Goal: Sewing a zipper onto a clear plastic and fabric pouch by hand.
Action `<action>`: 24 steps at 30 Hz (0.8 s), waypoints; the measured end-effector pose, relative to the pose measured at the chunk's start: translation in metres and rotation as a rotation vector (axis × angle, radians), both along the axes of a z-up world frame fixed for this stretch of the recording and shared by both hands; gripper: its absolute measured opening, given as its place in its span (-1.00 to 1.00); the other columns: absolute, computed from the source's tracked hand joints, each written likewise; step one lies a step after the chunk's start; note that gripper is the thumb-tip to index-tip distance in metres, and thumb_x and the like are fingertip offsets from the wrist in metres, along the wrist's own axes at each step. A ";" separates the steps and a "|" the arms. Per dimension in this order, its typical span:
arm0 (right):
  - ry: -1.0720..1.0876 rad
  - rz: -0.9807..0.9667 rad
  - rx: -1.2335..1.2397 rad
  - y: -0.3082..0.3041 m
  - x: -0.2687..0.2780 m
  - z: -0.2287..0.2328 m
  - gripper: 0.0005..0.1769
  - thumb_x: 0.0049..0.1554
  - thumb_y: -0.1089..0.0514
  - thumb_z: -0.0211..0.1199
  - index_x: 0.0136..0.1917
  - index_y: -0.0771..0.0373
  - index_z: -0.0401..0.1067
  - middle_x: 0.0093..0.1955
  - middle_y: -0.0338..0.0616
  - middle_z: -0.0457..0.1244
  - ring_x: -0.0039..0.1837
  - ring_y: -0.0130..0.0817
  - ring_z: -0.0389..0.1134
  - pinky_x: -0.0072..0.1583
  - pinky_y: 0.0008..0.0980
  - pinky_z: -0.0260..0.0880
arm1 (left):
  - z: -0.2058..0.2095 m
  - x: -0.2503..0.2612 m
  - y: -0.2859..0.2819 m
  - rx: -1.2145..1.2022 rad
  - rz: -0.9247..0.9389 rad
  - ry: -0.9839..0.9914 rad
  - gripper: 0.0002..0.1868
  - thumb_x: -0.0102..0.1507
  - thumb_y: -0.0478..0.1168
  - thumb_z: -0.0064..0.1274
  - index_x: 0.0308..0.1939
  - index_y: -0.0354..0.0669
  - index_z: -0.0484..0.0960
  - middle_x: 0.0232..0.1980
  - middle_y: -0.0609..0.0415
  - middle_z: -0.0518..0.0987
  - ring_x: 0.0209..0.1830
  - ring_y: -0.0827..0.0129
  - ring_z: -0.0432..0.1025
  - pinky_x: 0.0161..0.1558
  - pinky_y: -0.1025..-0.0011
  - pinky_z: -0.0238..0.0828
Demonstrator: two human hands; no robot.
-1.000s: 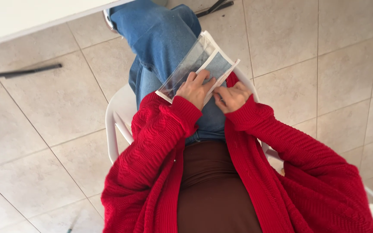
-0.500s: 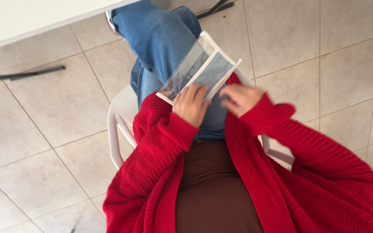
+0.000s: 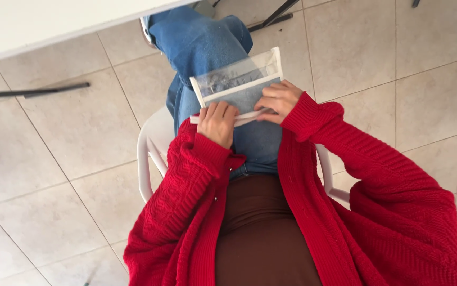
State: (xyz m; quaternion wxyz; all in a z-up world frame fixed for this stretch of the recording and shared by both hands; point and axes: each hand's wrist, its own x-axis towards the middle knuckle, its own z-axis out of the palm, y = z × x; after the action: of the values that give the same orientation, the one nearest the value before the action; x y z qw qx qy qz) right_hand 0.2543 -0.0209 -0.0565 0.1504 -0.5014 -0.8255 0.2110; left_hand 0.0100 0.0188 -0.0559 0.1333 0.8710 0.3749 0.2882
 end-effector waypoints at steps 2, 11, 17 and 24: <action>-0.013 -0.092 -0.004 -0.005 0.000 -0.018 -0.77 0.08 -0.14 0.46 -0.14 -0.05 0.52 -0.29 -0.42 0.09 -0.15 -0.32 0.28 0.00 -0.26 0.28 | -0.010 -0.001 0.003 -0.007 -0.025 0.001 -0.91 0.22 -0.26 0.17 -0.33 0.06 0.57 -0.36 0.22 0.39 -0.32 0.25 0.39 -0.19 0.31 0.32; 0.047 -0.125 -0.043 0.002 -0.005 -0.010 -0.80 0.04 -0.01 0.51 -0.19 0.01 0.51 -0.33 -0.36 0.11 -0.18 -0.23 0.30 -0.01 -0.16 0.31 | -0.031 0.004 -0.006 -0.041 -0.022 -0.049 -0.89 0.32 0.00 0.12 -0.27 0.22 0.70 -0.33 0.28 0.45 -0.30 0.32 0.44 -0.16 0.34 0.39; 0.130 -0.052 -0.094 0.010 0.012 -0.039 -0.82 0.03 -0.06 0.53 -0.22 -0.07 0.55 -0.40 -0.41 0.06 -0.25 -0.30 0.30 -0.11 -0.22 0.34 | -0.055 0.007 -0.008 -0.069 -0.018 -0.067 -0.90 0.28 0.00 0.17 -0.29 0.23 0.71 -0.32 0.31 0.49 -0.29 0.35 0.45 -0.17 0.36 0.40; 0.091 -0.095 -0.082 0.002 0.005 -0.039 -0.83 0.05 -0.10 0.49 -0.20 -0.10 0.55 -0.39 -0.42 0.04 -0.23 -0.33 0.28 -0.07 -0.24 0.30 | -0.050 0.009 -0.012 -0.122 -0.018 -0.093 -0.99 0.21 -0.08 0.24 -0.29 0.23 0.73 -0.33 0.32 0.49 -0.28 0.36 0.46 -0.20 0.41 0.44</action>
State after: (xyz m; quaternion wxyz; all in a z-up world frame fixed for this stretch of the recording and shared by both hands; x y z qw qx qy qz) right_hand 0.2588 -0.0193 -0.0958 0.1769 -0.5354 -0.7838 0.2601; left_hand 0.0194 0.0065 -0.1058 0.2059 0.8504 0.3771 0.3036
